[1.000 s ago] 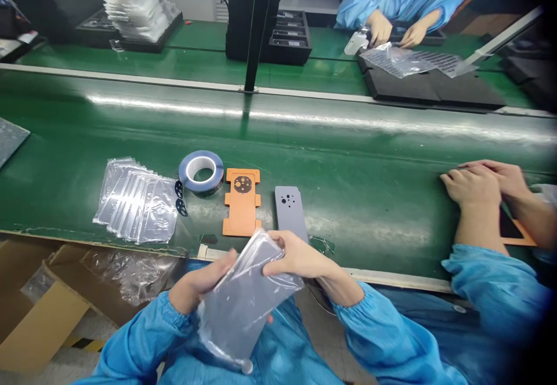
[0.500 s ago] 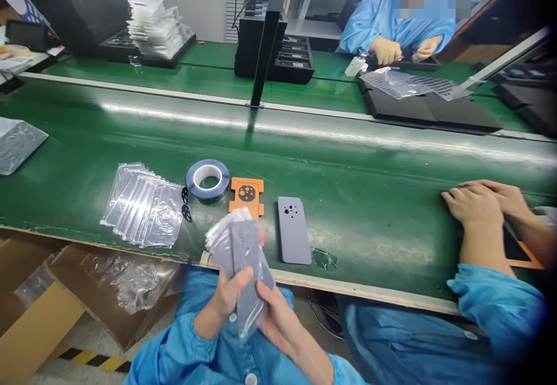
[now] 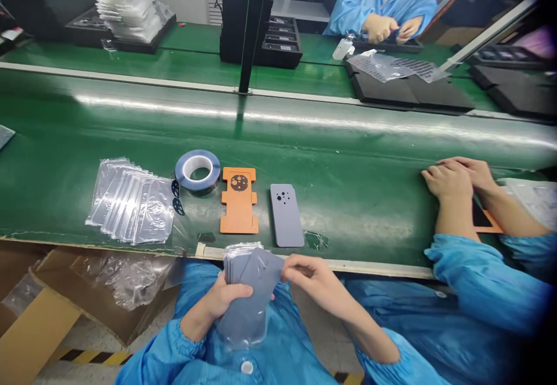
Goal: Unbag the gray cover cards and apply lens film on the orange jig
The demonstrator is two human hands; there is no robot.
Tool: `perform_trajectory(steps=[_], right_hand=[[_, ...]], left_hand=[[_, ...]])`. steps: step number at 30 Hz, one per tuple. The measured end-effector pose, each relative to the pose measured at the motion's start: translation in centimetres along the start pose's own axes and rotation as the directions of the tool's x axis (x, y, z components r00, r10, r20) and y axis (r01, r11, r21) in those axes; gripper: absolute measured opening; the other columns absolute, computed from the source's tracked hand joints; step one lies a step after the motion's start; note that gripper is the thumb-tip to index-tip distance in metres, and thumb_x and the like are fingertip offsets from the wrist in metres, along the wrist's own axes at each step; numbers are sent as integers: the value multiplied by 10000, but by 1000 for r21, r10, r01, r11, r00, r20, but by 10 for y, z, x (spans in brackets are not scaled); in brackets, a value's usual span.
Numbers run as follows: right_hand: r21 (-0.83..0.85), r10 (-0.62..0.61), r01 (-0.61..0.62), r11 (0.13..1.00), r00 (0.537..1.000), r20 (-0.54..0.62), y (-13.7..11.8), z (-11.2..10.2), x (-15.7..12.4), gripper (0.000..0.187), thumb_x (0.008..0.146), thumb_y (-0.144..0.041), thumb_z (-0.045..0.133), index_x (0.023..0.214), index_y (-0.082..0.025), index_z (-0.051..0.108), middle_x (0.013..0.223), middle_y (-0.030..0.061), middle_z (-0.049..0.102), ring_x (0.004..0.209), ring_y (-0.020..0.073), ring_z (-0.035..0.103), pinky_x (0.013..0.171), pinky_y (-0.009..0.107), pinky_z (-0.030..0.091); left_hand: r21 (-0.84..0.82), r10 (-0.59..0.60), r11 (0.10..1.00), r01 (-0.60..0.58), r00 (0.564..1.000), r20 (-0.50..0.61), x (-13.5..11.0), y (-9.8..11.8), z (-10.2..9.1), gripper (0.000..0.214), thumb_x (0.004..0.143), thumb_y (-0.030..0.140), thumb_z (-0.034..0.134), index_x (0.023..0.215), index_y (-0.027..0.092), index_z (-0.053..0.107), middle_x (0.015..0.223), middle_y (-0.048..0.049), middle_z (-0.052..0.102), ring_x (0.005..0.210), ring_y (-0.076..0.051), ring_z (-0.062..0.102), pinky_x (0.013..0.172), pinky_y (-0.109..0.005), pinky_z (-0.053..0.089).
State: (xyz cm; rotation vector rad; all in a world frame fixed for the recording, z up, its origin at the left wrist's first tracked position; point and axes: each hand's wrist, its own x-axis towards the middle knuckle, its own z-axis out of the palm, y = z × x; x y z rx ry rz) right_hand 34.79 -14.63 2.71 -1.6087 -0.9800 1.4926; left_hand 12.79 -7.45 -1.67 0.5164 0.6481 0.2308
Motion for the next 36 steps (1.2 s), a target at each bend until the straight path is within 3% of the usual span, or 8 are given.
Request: perform_trajectory(steps=[3,10,14,17,22,27,32,36], right_hand=[[-57,-55,51,997,996,-69,-18,-3,12,270,848,-451,691,824,-189,747,820,44,725,774,192,643,726,295,507],[79,37,-45,996,994,101,-26,-8,40,285,710,-430,823,729,-158,739,668,15,696,605,131,593,596,261,467],[40,-14,19,999,992,-123,-35,-47,54,312,688,-463,825,772,-164,792,739,52,745,642,163,616,626,305,495],[-136,-183,146,980,928,-323,-47,-90,74,351,745,-473,779,950,-190,808,882,64,771,699,172,612,659,321,488],[-403,-267,176,898,946,-183,-46,-127,117,349,844,-464,665,996,-180,799,1000,82,758,894,227,651,831,362,498],[-578,-359,165,799,902,-240,-28,-121,143,304,831,-458,667,982,-229,798,952,70,660,819,206,599,819,383,495],[-630,-464,169,758,819,-338,-34,-94,120,339,844,-466,664,1059,-220,754,1000,76,651,802,199,585,767,357,491],[-455,-227,160,876,969,-98,-42,-42,74,425,790,-472,741,1111,-195,716,940,54,717,768,197,629,670,304,496]], left_hand=[[-2,-21,1000,21,999,-26,-1,5,0,447,583,265,811,994,111,720,739,-101,770,693,-276,729,644,-350,553],[36,-22,999,19,996,82,-2,4,-6,406,594,254,833,962,114,735,774,-103,773,717,-247,715,669,-336,549],[21,-13,1000,10,991,130,0,2,-11,425,640,242,799,1041,113,738,854,-124,778,787,-259,716,702,-346,546],[-8,0,1000,1,991,137,2,4,-12,381,647,221,758,1008,101,758,940,-136,766,835,-266,707,723,-351,545],[-39,32,999,-29,996,78,5,8,-11,349,645,193,705,973,93,768,933,-132,746,836,-264,688,727,-360,545],[-63,22,998,-19,999,44,9,11,-11,356,670,221,698,992,85,763,938,-150,746,855,-280,686,717,-370,549],[-84,16,996,-13,999,32,15,16,-5,346,681,223,718,989,72,764,936,-167,754,863,-293,700,708,-377,566],[-122,-6,993,8,1000,12,19,21,4,359,663,210,769,1004,100,755,954,-149,761,855,-303,718,722,-413,584]])
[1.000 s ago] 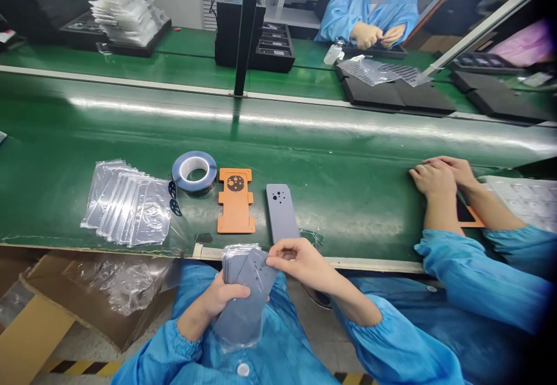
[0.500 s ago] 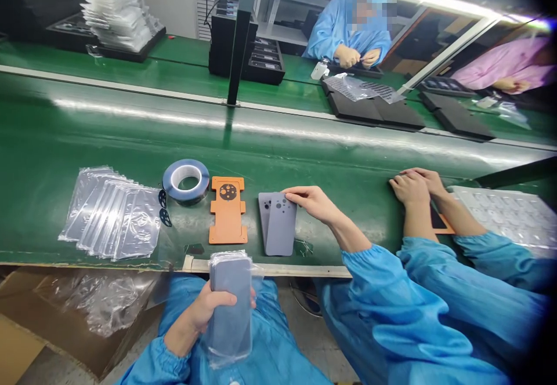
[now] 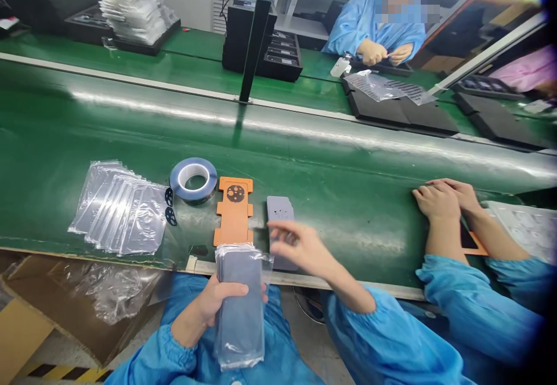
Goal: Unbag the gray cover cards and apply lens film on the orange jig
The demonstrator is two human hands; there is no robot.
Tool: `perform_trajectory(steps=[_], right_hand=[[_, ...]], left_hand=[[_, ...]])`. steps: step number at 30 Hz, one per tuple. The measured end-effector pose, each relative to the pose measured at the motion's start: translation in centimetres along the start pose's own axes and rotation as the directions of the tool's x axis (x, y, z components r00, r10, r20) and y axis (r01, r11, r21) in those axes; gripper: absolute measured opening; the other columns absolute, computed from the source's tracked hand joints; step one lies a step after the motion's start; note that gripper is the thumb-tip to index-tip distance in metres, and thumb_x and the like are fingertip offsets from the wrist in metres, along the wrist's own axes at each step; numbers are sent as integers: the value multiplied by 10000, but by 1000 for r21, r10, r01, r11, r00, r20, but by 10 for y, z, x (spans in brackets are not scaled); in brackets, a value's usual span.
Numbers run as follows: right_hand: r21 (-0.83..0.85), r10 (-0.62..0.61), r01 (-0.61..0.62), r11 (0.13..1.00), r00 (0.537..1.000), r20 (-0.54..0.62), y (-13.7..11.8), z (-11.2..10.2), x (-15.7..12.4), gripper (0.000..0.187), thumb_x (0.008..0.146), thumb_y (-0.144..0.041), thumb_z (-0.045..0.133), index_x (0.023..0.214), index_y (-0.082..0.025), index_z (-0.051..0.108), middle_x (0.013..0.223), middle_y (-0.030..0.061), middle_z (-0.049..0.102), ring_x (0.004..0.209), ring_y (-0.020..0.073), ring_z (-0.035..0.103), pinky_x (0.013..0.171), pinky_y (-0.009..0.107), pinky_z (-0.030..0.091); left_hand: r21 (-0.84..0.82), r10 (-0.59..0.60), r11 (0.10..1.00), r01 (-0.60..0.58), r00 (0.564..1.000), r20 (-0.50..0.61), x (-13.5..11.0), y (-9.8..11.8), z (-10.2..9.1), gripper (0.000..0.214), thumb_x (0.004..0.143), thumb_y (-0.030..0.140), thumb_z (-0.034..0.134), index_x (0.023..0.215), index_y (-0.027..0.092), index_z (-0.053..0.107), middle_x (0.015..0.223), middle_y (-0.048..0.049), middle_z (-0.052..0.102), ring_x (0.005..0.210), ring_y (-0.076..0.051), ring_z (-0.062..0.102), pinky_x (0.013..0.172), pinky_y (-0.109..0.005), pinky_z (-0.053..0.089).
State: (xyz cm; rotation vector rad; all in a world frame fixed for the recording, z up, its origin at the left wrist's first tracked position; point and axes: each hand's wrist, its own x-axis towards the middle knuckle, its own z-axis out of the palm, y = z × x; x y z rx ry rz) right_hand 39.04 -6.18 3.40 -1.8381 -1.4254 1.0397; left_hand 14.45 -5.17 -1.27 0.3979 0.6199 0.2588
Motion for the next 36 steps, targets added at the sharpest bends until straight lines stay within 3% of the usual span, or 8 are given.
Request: perform_trajectory(steps=[2,4,8,10,12,14,18,36], right_hand=[[85,-21,-2,996,965,261,-14,16,-19,344,852,-470,685,1049,-192,732,890,40,735,755,193,647,669,291,506],[155,-77,28,988,944,322,-18,22,-28,322,958,-431,532,1000,-191,743,919,45,750,829,206,671,754,310,524],[308,-24,29,951,1000,-20,0,3,-19,286,903,-292,508,1026,-205,751,1111,79,740,1015,238,665,871,351,516],[432,44,22,902,989,-142,12,-12,-11,210,805,-254,543,802,-191,743,860,73,742,737,191,655,660,297,507],[506,77,-17,862,992,-96,18,-20,-5,200,754,-259,530,660,-182,689,548,11,591,472,125,476,477,256,376],[461,72,-100,882,994,78,15,-19,-2,241,774,-294,520,704,-166,713,472,-20,497,433,109,396,450,251,312],[226,80,-149,963,955,287,-6,6,-3,290,839,-434,636,822,-167,748,754,42,703,669,162,597,615,278,452],[87,52,-95,992,913,404,-16,14,-11,240,714,-322,800,883,-185,700,783,-8,675,683,134,573,593,237,418]], left_hand=[[-4,-6,1000,6,1000,10,1,1,2,399,666,218,788,1050,122,741,935,-136,767,845,-301,725,720,-417,588],[-3,-6,1000,6,999,32,2,2,1,411,690,248,780,1077,117,734,942,-143,770,852,-294,726,721,-395,584],[-49,-13,999,16,998,62,1,4,-5,407,710,311,700,1023,54,746,999,-190,758,876,-297,721,710,-354,571],[-52,-4,999,6,999,49,0,5,-7,381,686,258,702,1013,67,743,978,-175,761,885,-314,722,725,-383,574],[-31,2,1000,-1,999,33,-1,5,-6,374,665,208,728,1022,95,734,927,-150,766,849,-317,728,732,-420,576],[2,-11,1000,11,1000,14,-3,5,-4,385,645,207,766,1014,107,728,859,-129,767,771,-301,727,710,-427,574],[98,0,995,13,993,-122,-4,6,-1,415,554,199,857,941,122,730,805,-74,759,702,-228,696,684,-353,560],[169,-25,984,54,985,-171,0,4,-4,545,515,243,917,1004,145,698,851,-50,752,747,-205,669,731,-335,534]])
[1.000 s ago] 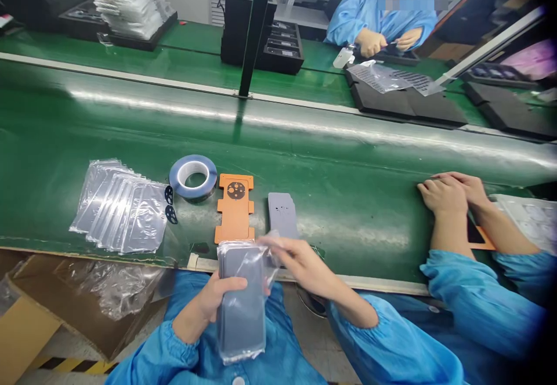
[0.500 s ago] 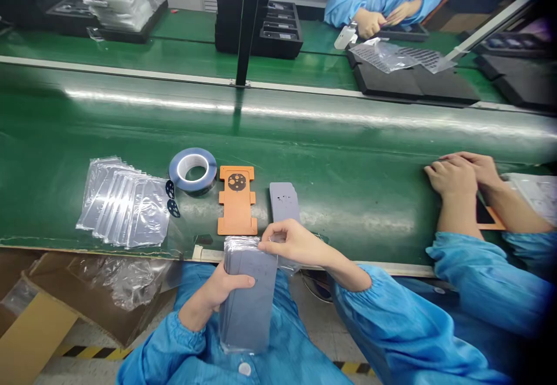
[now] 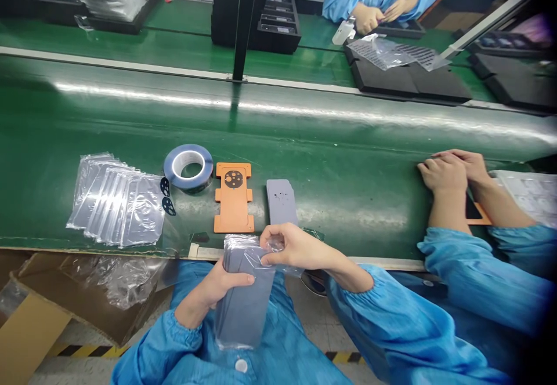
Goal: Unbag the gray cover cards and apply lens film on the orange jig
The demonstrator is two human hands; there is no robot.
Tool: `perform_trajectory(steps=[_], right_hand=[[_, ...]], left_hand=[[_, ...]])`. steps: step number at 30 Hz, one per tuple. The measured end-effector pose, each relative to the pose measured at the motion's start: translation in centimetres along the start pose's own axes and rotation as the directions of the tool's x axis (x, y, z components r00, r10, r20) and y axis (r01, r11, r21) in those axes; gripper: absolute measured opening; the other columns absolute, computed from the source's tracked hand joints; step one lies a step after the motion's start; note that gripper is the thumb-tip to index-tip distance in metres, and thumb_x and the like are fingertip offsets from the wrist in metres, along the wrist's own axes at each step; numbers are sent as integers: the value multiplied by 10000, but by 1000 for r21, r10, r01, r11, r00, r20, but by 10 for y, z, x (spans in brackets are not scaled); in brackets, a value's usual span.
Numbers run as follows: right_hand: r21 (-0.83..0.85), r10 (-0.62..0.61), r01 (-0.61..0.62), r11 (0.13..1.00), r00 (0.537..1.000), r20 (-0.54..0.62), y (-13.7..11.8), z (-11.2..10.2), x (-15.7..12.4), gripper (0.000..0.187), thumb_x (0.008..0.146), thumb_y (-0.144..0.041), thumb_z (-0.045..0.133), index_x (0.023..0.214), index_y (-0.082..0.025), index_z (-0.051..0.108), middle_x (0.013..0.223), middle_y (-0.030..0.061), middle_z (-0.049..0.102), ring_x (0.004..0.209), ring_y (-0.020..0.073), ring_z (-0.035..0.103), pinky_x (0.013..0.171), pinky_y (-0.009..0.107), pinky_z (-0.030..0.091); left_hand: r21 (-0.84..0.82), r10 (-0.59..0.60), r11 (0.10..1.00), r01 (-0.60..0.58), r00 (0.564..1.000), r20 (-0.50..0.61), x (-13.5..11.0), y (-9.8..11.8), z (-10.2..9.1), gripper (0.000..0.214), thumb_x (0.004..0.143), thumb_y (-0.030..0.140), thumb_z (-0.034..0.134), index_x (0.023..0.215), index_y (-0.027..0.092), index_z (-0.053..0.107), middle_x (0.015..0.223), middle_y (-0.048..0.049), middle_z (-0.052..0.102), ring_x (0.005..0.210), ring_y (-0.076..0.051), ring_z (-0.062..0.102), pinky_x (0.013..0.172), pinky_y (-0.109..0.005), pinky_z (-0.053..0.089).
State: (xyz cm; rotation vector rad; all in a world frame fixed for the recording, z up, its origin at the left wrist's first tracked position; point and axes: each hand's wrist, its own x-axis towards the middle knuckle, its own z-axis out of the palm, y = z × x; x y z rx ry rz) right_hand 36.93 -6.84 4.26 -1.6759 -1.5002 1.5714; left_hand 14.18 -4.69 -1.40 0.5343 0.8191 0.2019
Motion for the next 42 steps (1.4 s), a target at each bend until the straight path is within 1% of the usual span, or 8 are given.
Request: perform_trajectory(steps=[5,11,17,24,29,33,37,42], right_hand=[[83,-7,6,997,1000,8,6,-14,2,232,833,-378,689,907,-170,760,844,37,747,735,179,654,655,280,496],[56,13,11,998,913,-407,26,-78,10,410,839,-410,676,1145,-145,742,1052,97,762,939,254,684,859,387,529],[-138,-60,6,990,919,-391,44,-112,31,364,902,-385,589,1153,-168,740,1097,89,736,996,253,662,908,395,506],[-567,-291,-82,820,793,-535,43,-79,20,495,835,-501,686,1249,-229,679,1173,105,614,985,253,653,875,383,528],[-794,-156,-171,583,936,-316,36,-26,-14,941,656,-672,760,1441,-218,507,1518,187,415,897,306,708,732,420,571],[-860,-57,-202,468,965,-257,38,-4,-19,890,718,-561,743,1477,-192,462,1611,202,271,891,326,730,712,415,578],[-881,-67,-188,435,969,-239,41,-5,-15,751,798,-479,679,1462,-184,489,1604,159,300,858,324,741,680,422,588],[-854,-105,-156,497,966,-237,44,-10,-18,724,794,-462,698,1453,-235,502,1593,149,335,847,297,745,695,404,595]], left_hand=[[23,-1,1000,-1,998,64,1,1,-3,591,535,213,916,1076,152,685,929,-69,759,828,-238,691,755,-352,546],[11,-20,1000,18,971,237,0,0,-4,418,657,252,853,1023,110,709,902,-118,763,797,-291,731,735,-413,574],[-32,-29,999,35,984,178,-3,-2,-7,364,664,224,840,986,114,710,914,-129,766,805,-300,739,712,-420,593],[-54,-15,998,24,987,159,-7,-1,-7,405,646,231,850,1004,122,695,876,-121,770,791,-309,744,702,-409,585],[-55,-7,998,17,987,163,-7,-1,-8,397,647,238,847,998,123,700,881,-123,770,793,-314,743,687,-399,578],[-46,-8,999,18,981,196,-6,-3,-11,366,663,238,840,987,126,711,896,-123,769,795,-309,741,686,-393,577],[-42,-9,999,17,983,183,-7,-4,-11,364,651,248,847,968,125,717,877,-119,767,798,-304,738,683,-389,581],[-41,-14,999,20,988,156,-8,-1,-8,407,629,260,855,984,122,712,869,-122,768,779,-303,739,683,-399,581]])
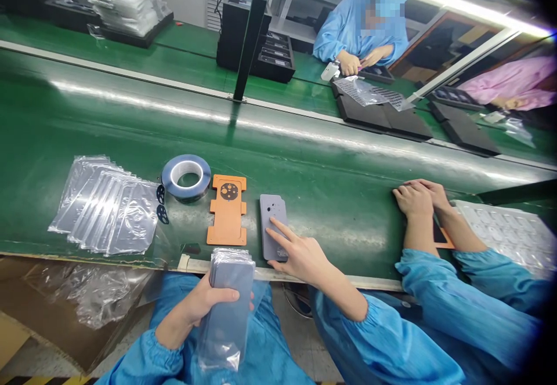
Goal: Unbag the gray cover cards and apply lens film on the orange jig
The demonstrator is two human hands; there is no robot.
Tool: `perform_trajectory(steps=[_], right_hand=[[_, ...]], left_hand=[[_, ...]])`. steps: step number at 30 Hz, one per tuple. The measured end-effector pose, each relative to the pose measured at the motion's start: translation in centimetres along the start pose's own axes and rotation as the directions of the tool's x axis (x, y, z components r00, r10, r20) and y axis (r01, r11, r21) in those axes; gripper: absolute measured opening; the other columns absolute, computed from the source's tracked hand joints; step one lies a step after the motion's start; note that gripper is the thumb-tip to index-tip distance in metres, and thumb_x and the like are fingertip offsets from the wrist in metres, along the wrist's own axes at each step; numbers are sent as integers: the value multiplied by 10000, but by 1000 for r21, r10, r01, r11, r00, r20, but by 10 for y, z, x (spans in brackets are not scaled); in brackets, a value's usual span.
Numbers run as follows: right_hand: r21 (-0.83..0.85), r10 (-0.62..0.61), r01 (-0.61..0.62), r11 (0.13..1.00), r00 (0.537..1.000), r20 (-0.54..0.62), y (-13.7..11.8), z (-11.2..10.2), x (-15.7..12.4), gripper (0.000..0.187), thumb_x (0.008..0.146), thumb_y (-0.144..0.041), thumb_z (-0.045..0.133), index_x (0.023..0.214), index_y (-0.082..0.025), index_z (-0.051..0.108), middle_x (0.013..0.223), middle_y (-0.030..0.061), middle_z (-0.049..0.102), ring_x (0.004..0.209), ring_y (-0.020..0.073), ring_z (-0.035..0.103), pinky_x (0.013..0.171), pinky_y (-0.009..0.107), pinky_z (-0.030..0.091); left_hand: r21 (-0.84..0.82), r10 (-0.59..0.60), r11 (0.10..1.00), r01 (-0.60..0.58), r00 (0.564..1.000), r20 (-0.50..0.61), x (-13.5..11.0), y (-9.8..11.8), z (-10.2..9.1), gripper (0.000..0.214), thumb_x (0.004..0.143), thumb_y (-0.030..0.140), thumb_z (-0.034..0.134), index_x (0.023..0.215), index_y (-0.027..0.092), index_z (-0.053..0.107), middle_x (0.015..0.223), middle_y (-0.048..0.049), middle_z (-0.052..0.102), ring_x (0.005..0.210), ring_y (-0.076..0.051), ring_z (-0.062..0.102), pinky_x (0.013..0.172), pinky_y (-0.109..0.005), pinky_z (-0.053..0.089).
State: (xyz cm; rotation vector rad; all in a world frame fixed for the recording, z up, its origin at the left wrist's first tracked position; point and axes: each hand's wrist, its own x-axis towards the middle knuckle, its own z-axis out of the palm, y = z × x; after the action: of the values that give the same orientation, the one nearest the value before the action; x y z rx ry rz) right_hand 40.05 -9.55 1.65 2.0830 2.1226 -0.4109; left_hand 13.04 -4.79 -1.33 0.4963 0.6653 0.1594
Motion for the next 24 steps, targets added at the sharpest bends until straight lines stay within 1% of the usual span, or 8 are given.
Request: perform_trajectory(steps=[4,6,9,12,17,20,22,24], right_hand=[[292,-15,47,955,994,-111,-11,-12,-7,675,788,-514,721,1386,-242,567,1501,152,486,939,296,726,801,422,584],[534,-15,85,842,991,-135,-23,-18,-9,521,825,-514,698,1257,-224,663,1311,128,653,992,278,708,865,393,563],[752,-18,35,658,999,-31,-44,-20,-10,442,802,-487,743,1149,-213,725,1035,80,763,916,253,715,823,336,554],[801,-30,-14,599,999,40,-52,-18,-7,324,870,-403,674,1128,-220,744,988,59,780,861,240,720,767,315,540],[824,-22,96,558,995,-101,-32,-21,-9,282,896,-208,463,872,-207,745,870,48,730,793,193,656,722,298,482],[827,48,59,558,994,-103,-23,-25,-10,320,877,-238,432,574,-202,529,606,1,538,587,146,495,598,285,394],[795,73,-4,607,996,-51,-25,-26,-8,420,891,-352,496,517,-215,364,535,-29,404,527,126,382,543,283,323],[767,63,-34,640,998,-9,-33,-26,-4,521,865,-448,600,519,-220,283,541,-36,398,532,118,371,544,283,314]], left_hand=[[-5,15,1000,-15,1000,10,2,1,3,370,638,257,853,951,113,720,861,-125,769,788,-305,742,687,-396,585],[-4,26,1000,-26,999,29,4,0,4,392,641,250,854,984,119,718,847,-116,771,769,-298,744,688,-396,585],[5,45,999,-45,997,61,5,0,4,452,648,233,854,1063,134,706,853,-105,774,764,-293,748,721,-408,585],[1,52,999,-52,998,34,4,-1,1,454,662,238,846,1079,132,700,885,-112,775,790,-301,747,729,-416,587],[-115,39,993,-40,999,-8,0,-3,-8,397,690,272,764,1047,114,694,938,-152,776,833,-319,746,720,-419,587],[-150,22,988,-23,1000,-10,0,-4,-9,401,662,248,742,1031,97,690,954,-168,773,855,-335,744,723,-424,583],[-113,33,993,-34,999,-15,1,-4,-8,386,662,225,754,1017,91,684,914,-160,772,833,-338,745,712,-425,580],[-75,32,997,-33,999,-19,2,-4,-7,396,666,236,774,1022,95,672,836,-138,767,775,-331,745,683,-424,575]])
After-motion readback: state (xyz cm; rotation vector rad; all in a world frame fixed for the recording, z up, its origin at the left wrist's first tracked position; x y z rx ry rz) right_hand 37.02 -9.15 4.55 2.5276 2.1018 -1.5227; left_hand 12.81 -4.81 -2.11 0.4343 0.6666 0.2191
